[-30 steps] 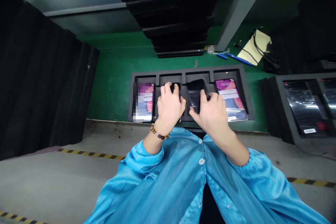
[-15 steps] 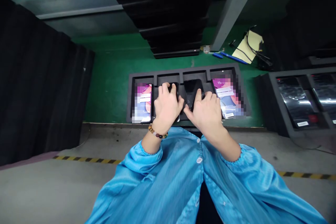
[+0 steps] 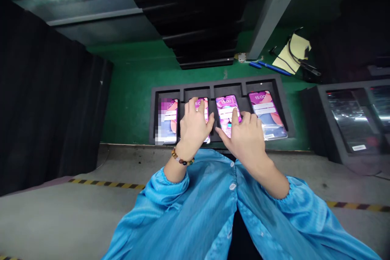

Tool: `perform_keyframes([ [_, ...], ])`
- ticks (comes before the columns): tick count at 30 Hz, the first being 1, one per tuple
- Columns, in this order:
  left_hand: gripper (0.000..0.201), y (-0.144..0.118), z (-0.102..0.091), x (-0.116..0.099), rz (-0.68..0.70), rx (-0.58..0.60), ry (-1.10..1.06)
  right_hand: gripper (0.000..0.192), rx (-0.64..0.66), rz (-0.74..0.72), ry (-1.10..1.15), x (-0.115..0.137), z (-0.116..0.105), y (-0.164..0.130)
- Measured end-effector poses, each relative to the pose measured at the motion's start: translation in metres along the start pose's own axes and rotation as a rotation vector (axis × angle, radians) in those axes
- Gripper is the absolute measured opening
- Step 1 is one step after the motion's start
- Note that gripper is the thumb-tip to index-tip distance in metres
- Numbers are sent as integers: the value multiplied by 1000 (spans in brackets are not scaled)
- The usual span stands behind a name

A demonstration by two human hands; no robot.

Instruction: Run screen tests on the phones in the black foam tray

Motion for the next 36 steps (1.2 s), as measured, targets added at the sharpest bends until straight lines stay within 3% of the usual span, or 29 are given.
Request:
perform_keyframes([
  [4,49,-12,-19,14,182,-108,-172,66,-201,-78,265,-45,-1,-22],
  [7,35,-32,-35,25,362,-11,-220,51,-354,6,287,-95,0,-52],
  [9,32,-47,-39,26,436,80,-210,52,-309,-41,282,-111,4,-69],
  [13,51,-57,-27,3,419,213,-142,58,-137,-276,268,-88,15,-66],
  [15,57,-45,-13,-14,376,254,-86,57,-102,-321,217,-67,20,-41],
  [18,58,-15,-3,-25,279,217,-5,57,-93,-261,140,-52,20,9],
  [20,56,-3,-13,-15,230,148,-3,58,-138,-204,145,-60,11,31],
  [22,52,-10,-33,6,210,62,-37,57,-221,-173,199,-81,-1,34],
  [25,50,-42,-62,47,187,3,-85,56,-307,-169,293,-123,-8,10],
  [28,51,-59,-66,76,182,47,-170,54,-291,-106,368,-150,1,-16],
  [31,56,-39,-53,82,207,57,-218,53,-278,-106,396,-142,9,-25],
  [33,59,-17,-47,78,224,1,-216,51,-263,-188,358,-118,10,-25],
  [36,55,-2,-53,71,253,-108,-206,43,-197,-379,264,-70,11,-22],
])
Point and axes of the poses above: each hand's wrist, its own y-axis towards the middle knuckle, its own z-axis out of the palm, x = y × z, the point moved 3 cm from there along y, towards the middle knuckle, and after that the axes turned 11 degrees about -y, right-handed, at the moved point
